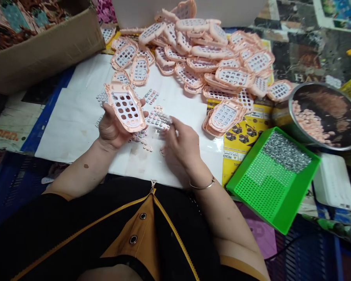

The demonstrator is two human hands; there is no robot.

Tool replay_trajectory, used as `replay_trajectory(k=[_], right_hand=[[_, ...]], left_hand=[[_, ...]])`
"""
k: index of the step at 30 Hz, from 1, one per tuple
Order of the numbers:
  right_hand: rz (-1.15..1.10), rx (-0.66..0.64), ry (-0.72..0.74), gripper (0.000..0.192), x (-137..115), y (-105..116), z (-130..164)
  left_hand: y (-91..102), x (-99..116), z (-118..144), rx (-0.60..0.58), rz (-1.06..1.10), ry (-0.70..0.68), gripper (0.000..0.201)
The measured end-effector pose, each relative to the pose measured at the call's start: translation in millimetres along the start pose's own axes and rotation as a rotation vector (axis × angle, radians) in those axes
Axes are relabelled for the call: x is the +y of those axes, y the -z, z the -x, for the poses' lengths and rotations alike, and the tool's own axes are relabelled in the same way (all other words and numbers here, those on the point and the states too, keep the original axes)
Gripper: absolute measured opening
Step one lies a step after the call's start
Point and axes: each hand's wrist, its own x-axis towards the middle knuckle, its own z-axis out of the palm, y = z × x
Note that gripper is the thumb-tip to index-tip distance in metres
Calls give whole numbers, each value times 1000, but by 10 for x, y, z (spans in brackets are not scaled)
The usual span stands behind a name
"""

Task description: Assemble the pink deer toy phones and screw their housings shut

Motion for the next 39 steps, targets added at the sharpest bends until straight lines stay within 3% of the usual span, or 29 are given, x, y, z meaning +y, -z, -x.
replay_trajectory(k=[2, 4, 6, 9, 12, 15, 19, 21, 29, 34, 36, 39], right_hand=[[-411, 49, -226, 21, 49, 62, -27], [-720, 33, -359, 15, 69, 97, -40], [-865, 9, -410, 10, 69, 105, -37], [-885, -15, -392, 11, 38, 87, -7], [-724, 49, -286, 16, -41, 71, 40], [-324, 155, -15, 24, -150, 72, 81], [75, 60, 505, 37, -243, 62, 92], [166, 18, 618, 40, -265, 57, 89], [443, -156, 579, 42, -451, 219, 108], [422, -378, 565, 65, -571, 274, 147], [409, -368, 596, 66, -579, 234, 183], [436, -201, 643, 53, -518, 172, 223]], left_hand=[[15, -54, 8, -36, -32, 26, 76], [21, -115, 21, -87, -72, 78, 79], [21, -169, 34, -143, -91, 125, 82], [24, -212, 41, -195, -90, 149, 80], [35, -215, 36, -213, -90, 159, 78], [36, -208, 46, -247, -91, 164, 76], [21, -208, 81, -269, -130, 173, 77], [20, -206, 93, -264, -149, 186, 76], [19, -186, 107, -302, -211, 197, 69], [-8, -175, 128, -247, -153, 208, 81], [-26, -174, 142, -249, -98, 225, 83], [-40, -176, 153, -278, -102, 229, 81]])
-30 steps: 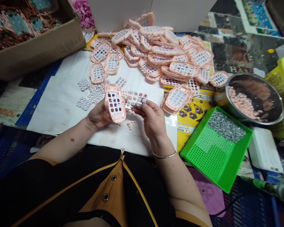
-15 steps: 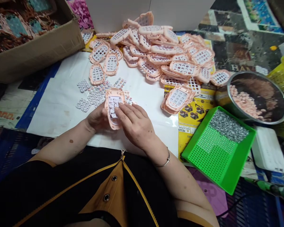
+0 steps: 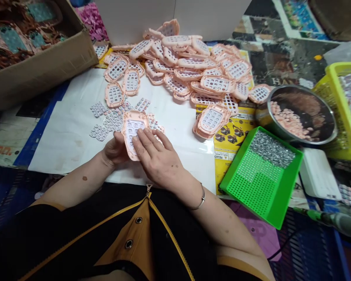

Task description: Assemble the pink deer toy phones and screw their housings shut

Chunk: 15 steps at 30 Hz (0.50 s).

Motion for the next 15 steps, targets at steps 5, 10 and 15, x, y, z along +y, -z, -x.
replay_trajectory(k=[5, 10, 15], right_hand=[[118, 124, -331, 44, 440, 51, 187], [309, -32, -671, 27, 1083, 292, 414], [476, -445, -676, 28, 1121, 487, 360]], left_hand=[[32, 9, -41, -69, -85, 46, 86], [39, 78, -46, -29, -210, 44, 69], [14, 460, -26, 163, -773, -182, 62]])
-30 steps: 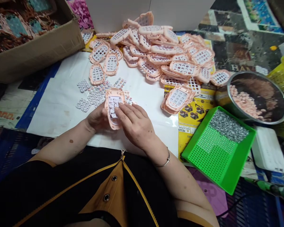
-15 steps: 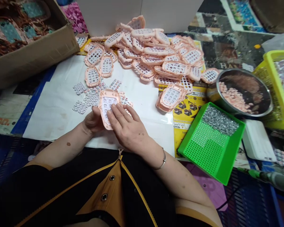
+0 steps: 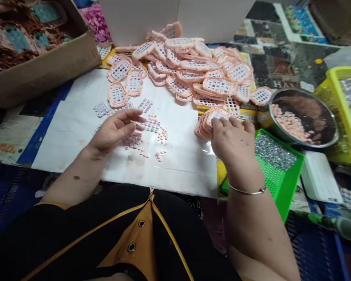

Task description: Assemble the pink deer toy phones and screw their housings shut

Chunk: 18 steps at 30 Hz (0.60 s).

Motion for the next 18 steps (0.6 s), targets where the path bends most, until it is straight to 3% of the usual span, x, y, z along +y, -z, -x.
replay_trajectory(k=[2, 4, 6, 9, 13, 18], right_hand=[[71, -85, 2, 29, -64, 111, 15], [87, -92, -14, 31, -141, 200, 17], [60, -34, -19, 35, -223, 249, 9], [-34, 53, 65, 37, -369, 230, -8], [-187, 150, 249, 38, -598, 90, -11], [-345, 231, 346, 32, -818, -68, -14]], left_hand=[[184, 97, -103, 105, -348, -107, 57], [393, 119, -248, 191, -687, -126, 52], [590, 62, -406, 236, -968, -44, 44], [796, -95, -592, 219, -1212, 108, 34], [879, -234, -659, 223, -1239, 65, 17], [856, -145, -526, 427, -948, -144, 16]])
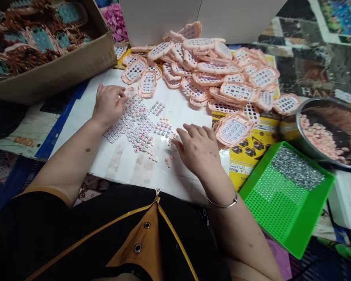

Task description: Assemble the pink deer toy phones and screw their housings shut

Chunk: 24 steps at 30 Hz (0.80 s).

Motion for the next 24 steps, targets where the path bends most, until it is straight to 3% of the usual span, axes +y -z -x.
replay_trajectory(k=[3, 7, 8, 11, 13, 15, 18, 21, 24], right_hand=[[-178, 116, -24, 40, 3, -73, -48], [-577, 229, -67, 73, 49, -114, -100], [-675, 216, -68, 71, 40, -115, -98], [-825, 185, -88, 39, -74, -99, -42], [-741, 231, -119, 27, -200, -85, 22], [-576, 261, -109, 27, -313, -82, 91], [-519, 198, -10, 34, -359, -100, 194], [-600, 136, 19, 36, -248, -128, 303], [-415, -5, 103, 29, -134, -159, 398]], left_hand=[[110, 134, 103, 108, 309, -20, 28], [79, 473, 276, 34, 695, 25, 30], [27, 585, 325, 11, 792, 69, 27], [-189, 950, 494, -8, 1096, 231, 17], [-335, 1168, 623, -24, 1260, 346, 11], [-445, 1315, 747, -117, 1338, 461, 17], [-506, 1351, 858, -197, 1401, 610, 32], [-459, 1219, 862, -126, 1453, 673, 36], [-396, 1081, 842, -97, 1467, 663, 39]])
